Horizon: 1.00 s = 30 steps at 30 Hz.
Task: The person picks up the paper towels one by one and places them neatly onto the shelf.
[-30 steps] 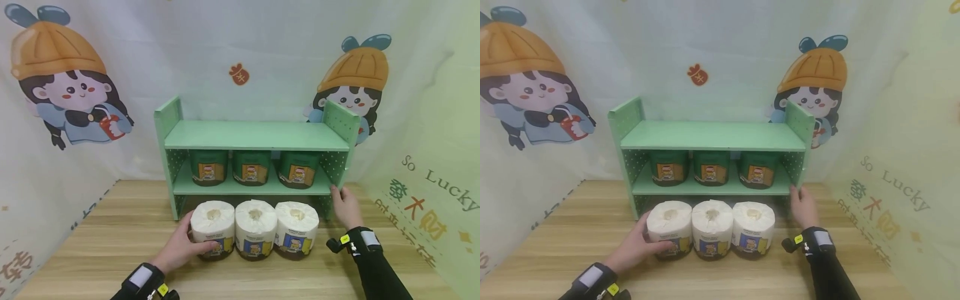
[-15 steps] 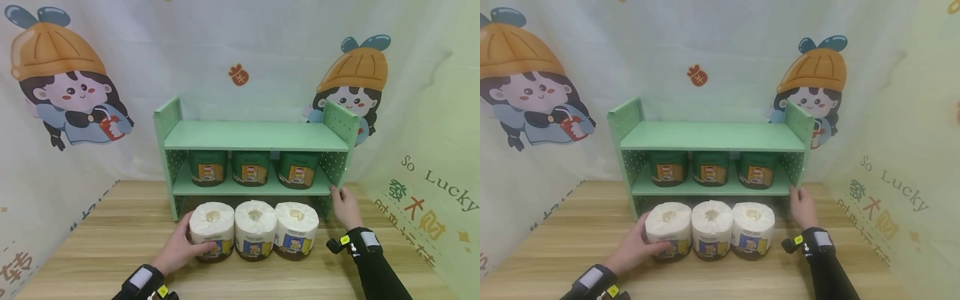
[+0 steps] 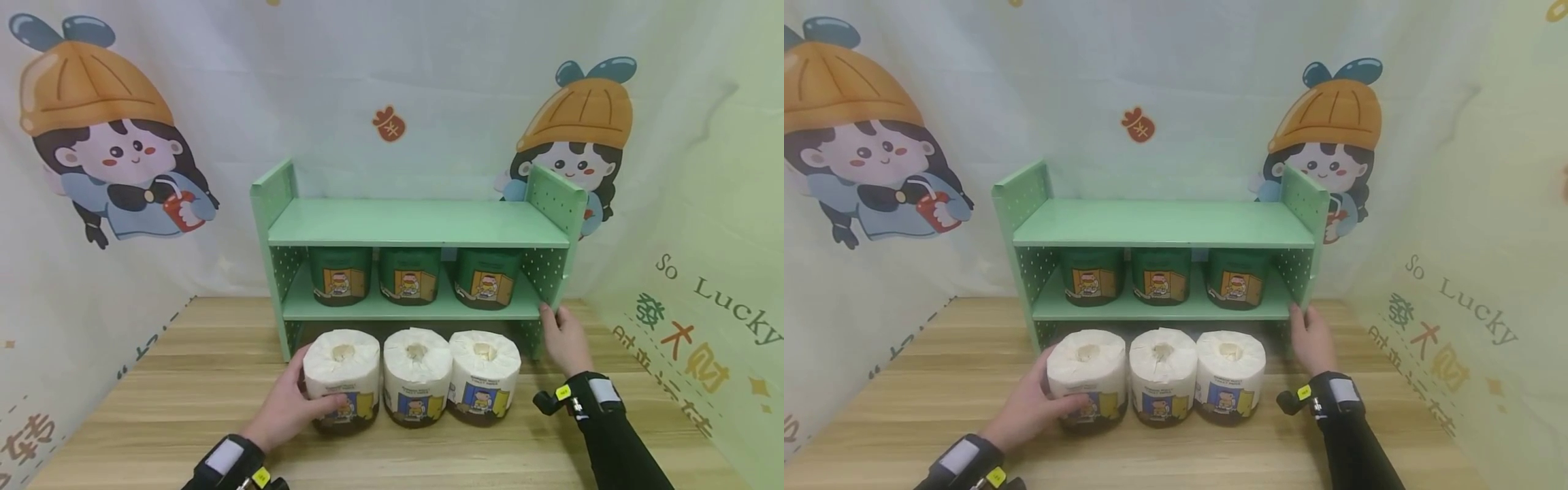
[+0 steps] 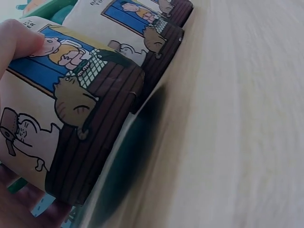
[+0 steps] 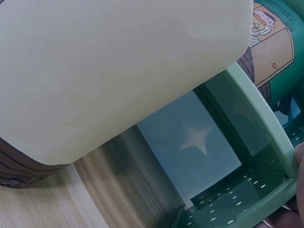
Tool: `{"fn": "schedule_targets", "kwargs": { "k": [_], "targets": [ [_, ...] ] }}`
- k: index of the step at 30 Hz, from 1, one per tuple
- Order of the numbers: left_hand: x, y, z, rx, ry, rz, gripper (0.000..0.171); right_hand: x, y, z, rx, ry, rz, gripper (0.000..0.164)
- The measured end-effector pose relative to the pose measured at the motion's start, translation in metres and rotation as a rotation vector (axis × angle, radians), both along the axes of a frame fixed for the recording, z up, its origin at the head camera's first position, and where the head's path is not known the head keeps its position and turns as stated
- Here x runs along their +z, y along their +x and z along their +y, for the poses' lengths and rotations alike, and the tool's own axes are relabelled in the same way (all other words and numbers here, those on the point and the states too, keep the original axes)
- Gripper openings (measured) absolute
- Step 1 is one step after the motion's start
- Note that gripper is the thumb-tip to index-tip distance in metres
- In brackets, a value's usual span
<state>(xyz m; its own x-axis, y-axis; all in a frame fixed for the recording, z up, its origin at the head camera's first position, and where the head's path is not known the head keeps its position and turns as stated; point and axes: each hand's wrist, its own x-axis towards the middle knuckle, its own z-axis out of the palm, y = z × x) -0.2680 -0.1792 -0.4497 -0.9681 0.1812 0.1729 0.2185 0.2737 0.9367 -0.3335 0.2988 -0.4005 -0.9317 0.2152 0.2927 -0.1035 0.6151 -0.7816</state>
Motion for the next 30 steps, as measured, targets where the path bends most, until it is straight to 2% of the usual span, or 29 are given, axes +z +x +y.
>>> {"fn": "schedule_targets", "kwargs": {
  "k": [7, 15, 22, 30],
  "targets": [
    [0.009, 0.002, -0.003, 0.022, 0.013, -0.001, 0.102, 0.001, 0.001, 0.001, -0.016, 0.019, 0.02, 0.058],
    [0.027, 0.008, -0.002, 0.007, 0.054, 0.064, 0.098, -0.001, -0.001, 0.001, -0.018, 0.03, 0.036, 0.057],
    [0.051, 0.011, -0.002, -0.026, 0.099, 0.175, 0.089, -0.001, -0.002, 0.0, -0.012, 0.019, 0.025, 0.059],
    [0.083, 0.006, -0.001, -0.049, 0.109, 0.254, 0.084, -0.002, -0.001, 0.001, -0.004, -0.016, -0.001, 0.064]
  ]
}}
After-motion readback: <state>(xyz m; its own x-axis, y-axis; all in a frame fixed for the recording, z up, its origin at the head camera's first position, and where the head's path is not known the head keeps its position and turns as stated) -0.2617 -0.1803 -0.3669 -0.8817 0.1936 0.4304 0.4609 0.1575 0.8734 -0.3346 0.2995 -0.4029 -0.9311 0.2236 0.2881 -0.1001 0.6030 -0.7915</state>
